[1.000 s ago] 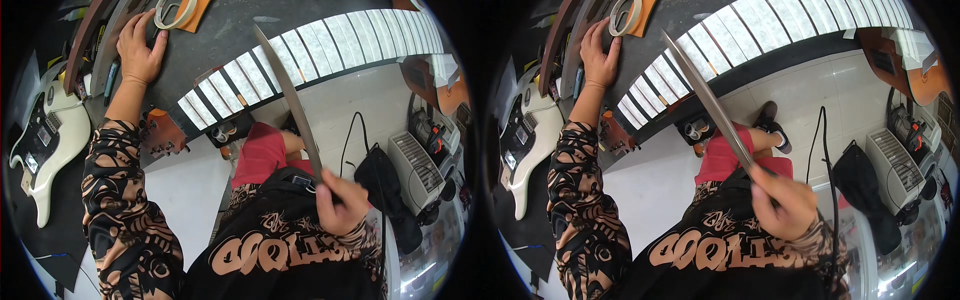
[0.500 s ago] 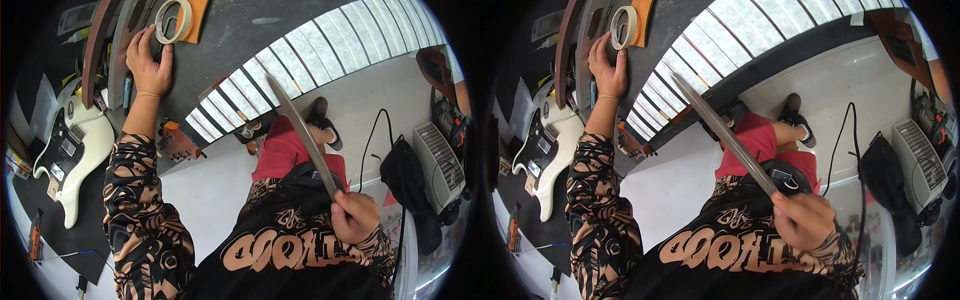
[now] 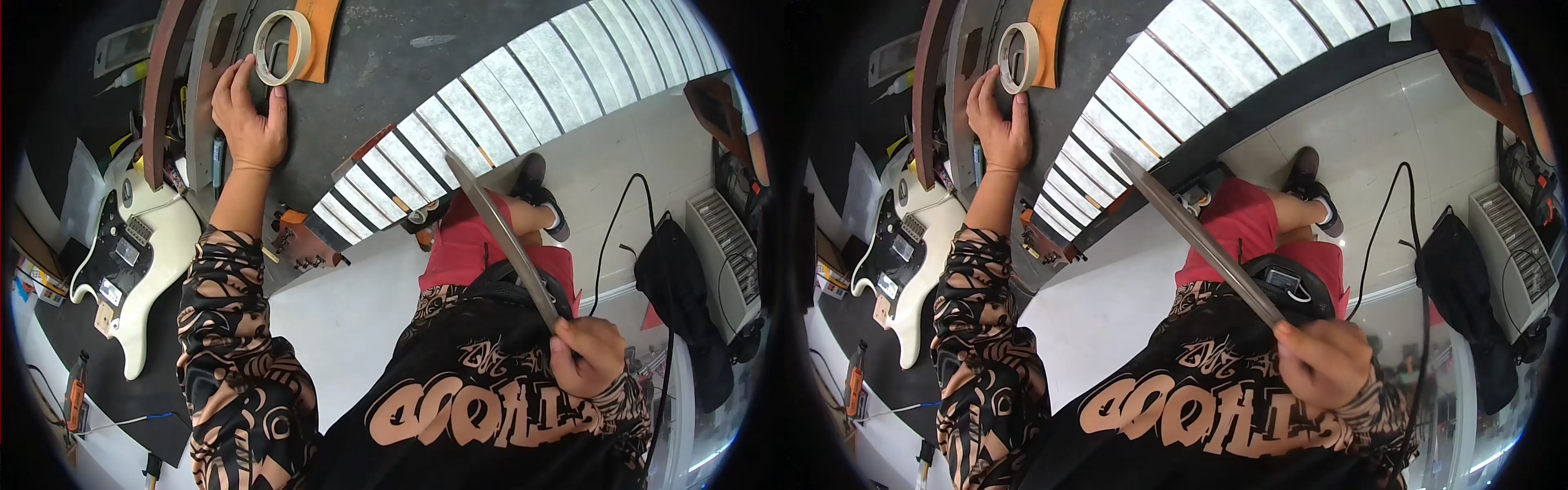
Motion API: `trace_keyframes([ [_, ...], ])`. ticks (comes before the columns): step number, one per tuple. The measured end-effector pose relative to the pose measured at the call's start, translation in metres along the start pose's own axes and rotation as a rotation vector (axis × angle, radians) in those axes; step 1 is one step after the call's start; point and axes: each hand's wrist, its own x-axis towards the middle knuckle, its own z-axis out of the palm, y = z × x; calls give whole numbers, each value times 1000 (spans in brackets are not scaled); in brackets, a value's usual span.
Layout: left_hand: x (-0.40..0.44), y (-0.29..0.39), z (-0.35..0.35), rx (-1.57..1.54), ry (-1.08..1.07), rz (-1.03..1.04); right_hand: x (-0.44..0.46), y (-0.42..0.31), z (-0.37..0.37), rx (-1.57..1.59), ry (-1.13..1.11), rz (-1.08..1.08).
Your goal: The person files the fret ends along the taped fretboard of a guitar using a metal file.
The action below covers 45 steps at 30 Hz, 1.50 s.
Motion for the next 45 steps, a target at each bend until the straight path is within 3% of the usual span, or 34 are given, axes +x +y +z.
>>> trace_keyframes([
  [3,-1,-3,3,-2,1,4,23,-5,7,34,21,10],
  [5,-1,-3,4,-4,9,8,71,-20,11,58,-113,137],
  [8,-1,-2,1,-10,0,-1,120,-19,31,53,-1,28],
  [13,0,-2,3,-1,0,7,55,-7,6,116,-129,84],
  [18,-1,1,3,-6,-13,11,8,8,6,112,29,17],
  [22,-1,1,3,-11,-15,14,71,-12,15,115,-70,64],
  [26,-2,-4,3,2,-31,38,107,-15,27,166,0,31],
  [29,0,4,1,-28,-25,3,61,-3,9,159,-126,63],
  [33,0,3,-1,6,-39,37,-13,10,-1,114,-13,46],
  [35,-1,1,0,-6,-31,31,-7,1,4,88,34,61],
  [36,-1,-1,2,-20,-15,20,7,-3,2,107,-50,80],
  [37,0,-3,4,-21,-14,20,33,-6,1,125,-136,97],
  [40,-3,-2,1,1,-16,8,112,-14,26,114,-87,45],
  [42,-2,-3,3,-31,3,3,127,-17,26,78,-69,18],
  [45,-2,-5,4,-6,11,9,112,-10,14,289,-39,24],
])
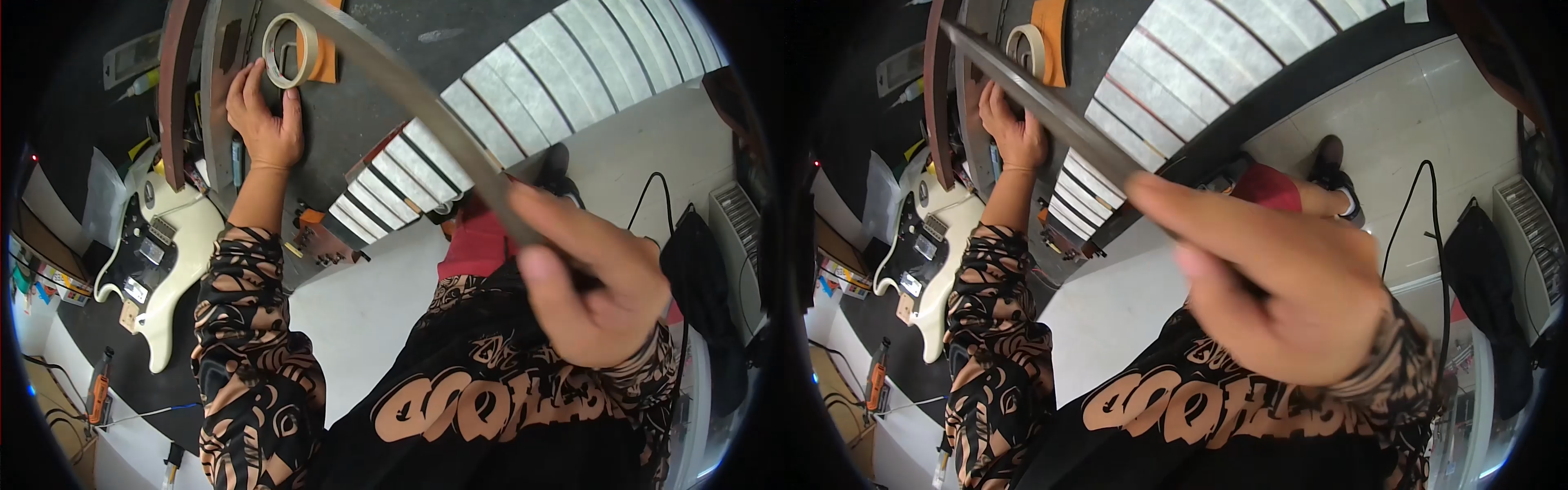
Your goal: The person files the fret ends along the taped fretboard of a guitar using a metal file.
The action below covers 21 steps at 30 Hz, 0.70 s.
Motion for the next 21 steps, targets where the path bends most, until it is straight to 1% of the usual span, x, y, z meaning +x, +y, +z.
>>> trace_keyframes([
  [1,1,1,0,-9,5,8,-8,4,-5,58,4,-29],
  [3,2,-3,1,-11,24,7,-43,5,-12,192,97,104],
  [5,0,-6,2,-5,30,4,-73,4,-23,272,140,247],
  [6,0,-8,3,-11,50,-9,-86,4,-31,267,97,310],
  [7,-1,-10,3,-5,46,-10,-97,0,-32,249,87,304],
  [9,-1,-13,4,-10,51,-24,-113,-6,-31,284,144,420],
  [12,-2,-10,1,33,38,-40,-122,-9,-24,227,122,397],
  [13,-2,-9,1,34,45,-33,-125,0,-24,94,64,285],
  [14,-2,-9,1,34,43,-33,-123,1,-24,94,68,281],
  [16,0,-11,2,39,44,-29,-114,-2,-21,-62,-12,254],
  [17,0,-12,2,34,46,-28,-107,-4,-16,-119,-4,223],
  [18,-1,-12,2,29,46,-27,-104,-4,-13,-111,-2,222],
  [20,-3,-10,2,34,41,-20,-101,-4,-9,-278,-36,88],
  [21,-1,-10,2,33,45,-15,-102,-6,-8,-320,-26,95],
])
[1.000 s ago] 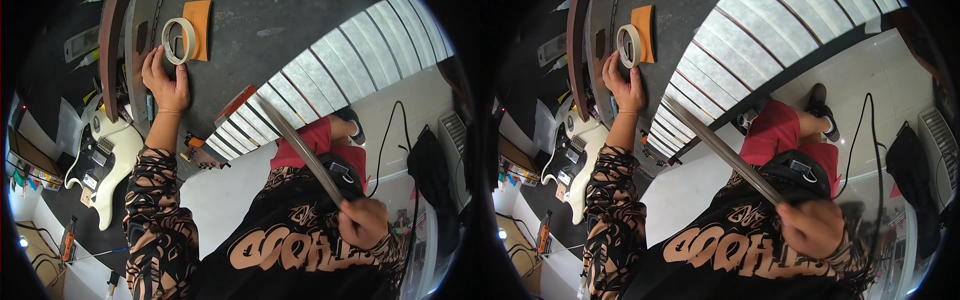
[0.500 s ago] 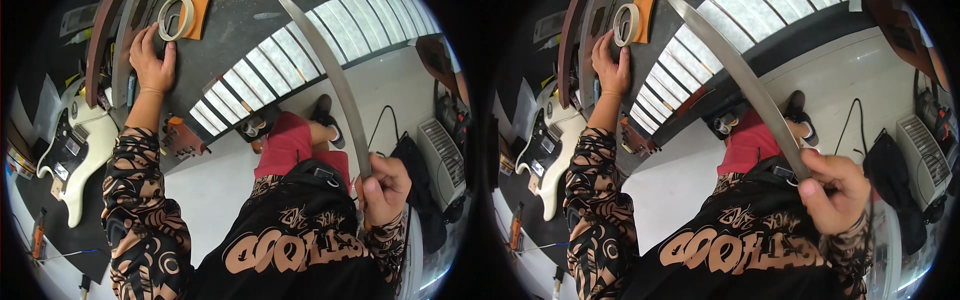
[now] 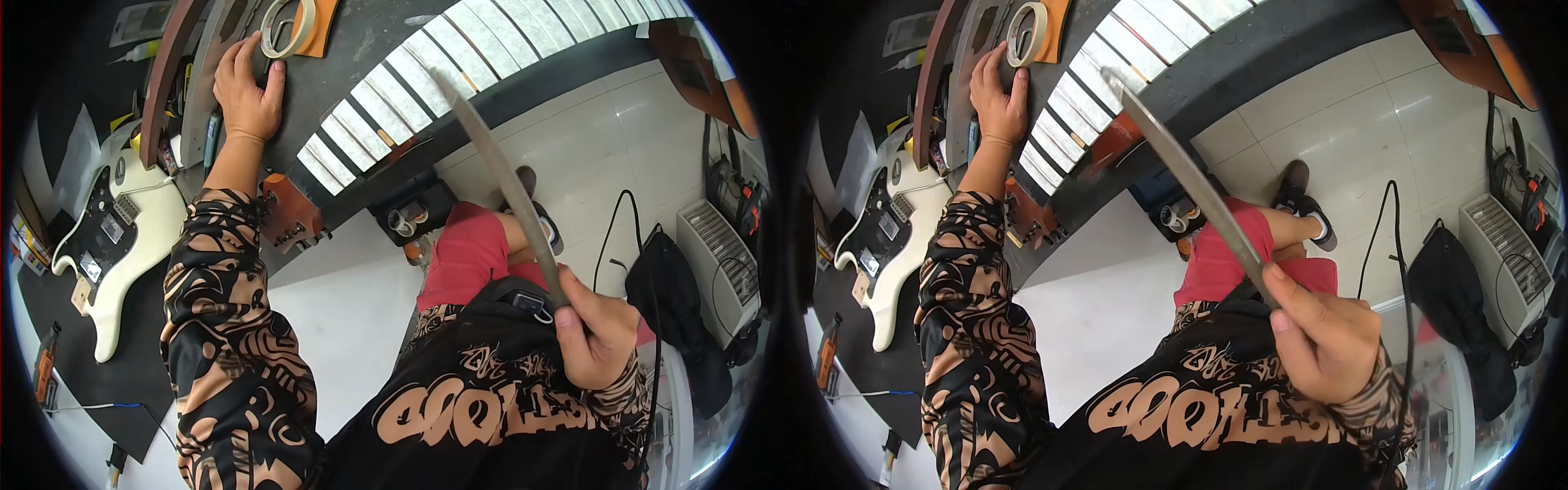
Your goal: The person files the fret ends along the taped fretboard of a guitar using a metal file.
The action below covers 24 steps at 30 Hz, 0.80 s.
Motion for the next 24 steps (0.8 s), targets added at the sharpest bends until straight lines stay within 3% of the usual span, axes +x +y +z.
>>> trace_keyframes([
  [5,1,3,-1,1,-14,11,-16,4,4,-72,49,-57],
  [7,1,5,-2,7,-19,0,-11,-1,0,-170,-27,-47],
  [9,1,5,-2,6,-25,-2,16,-9,0,-172,-88,-74],
  [15,4,10,-4,-11,-37,-10,111,-32,27,-6,33,-85],
  [24,2,13,-4,-29,-42,2,-25,24,2,-22,-75,-94],
])
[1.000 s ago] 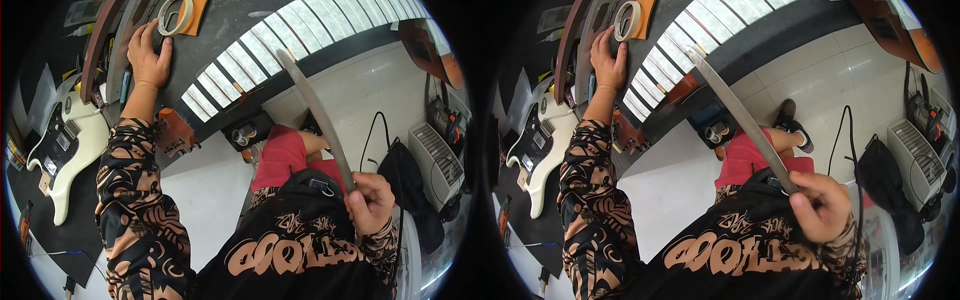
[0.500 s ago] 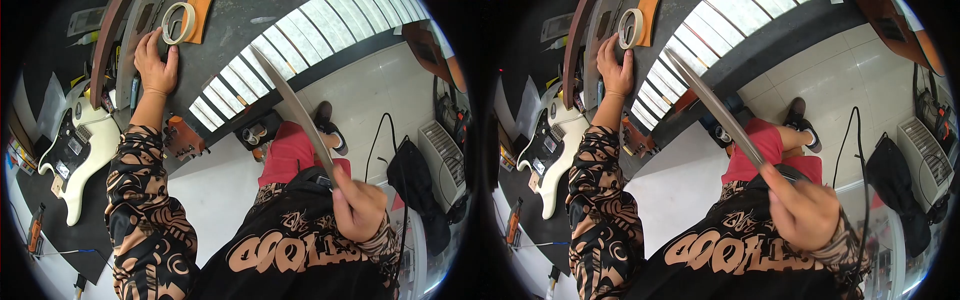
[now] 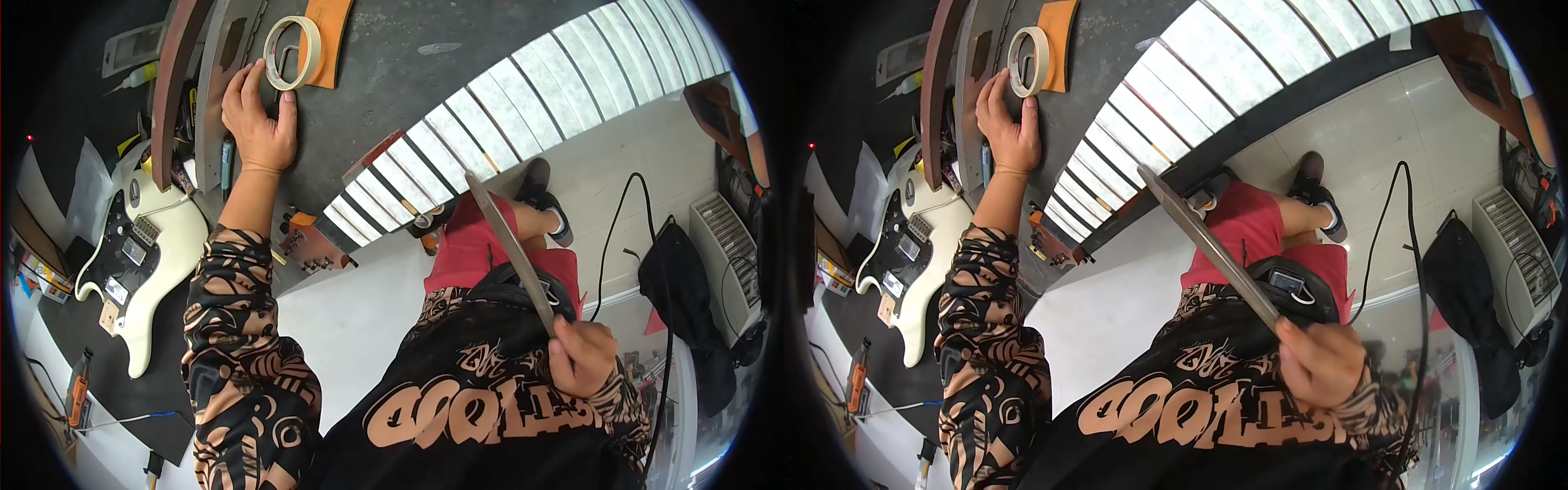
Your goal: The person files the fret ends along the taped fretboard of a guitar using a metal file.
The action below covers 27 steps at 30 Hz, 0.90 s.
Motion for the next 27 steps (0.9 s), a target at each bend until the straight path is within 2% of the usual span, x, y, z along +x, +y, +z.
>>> trace_keyframes([
  [2,0,-1,0,-2,-6,6,16,-7,-2,17,-12,12],
  [7,0,-3,0,-5,-14,19,122,-24,6,72,22,-4],
  [9,-1,-4,0,-10,-12,19,122,-23,6,78,20,12],
  [15,-1,-5,0,-3,-24,39,13,1,-3,46,1,-33],
  [18,0,-4,0,-14,-24,32,34,-3,-2,36,-14,-35],
  [22,-1,-3,-2,30,-62,12,124,-22,4,100,30,-11],
  [25,-1,-2,-1,22,-40,15,112,-22,6,79,45,1],
  [27,-2,-5,-1,14,-52,19,73,-17,1,128,26,38],
])
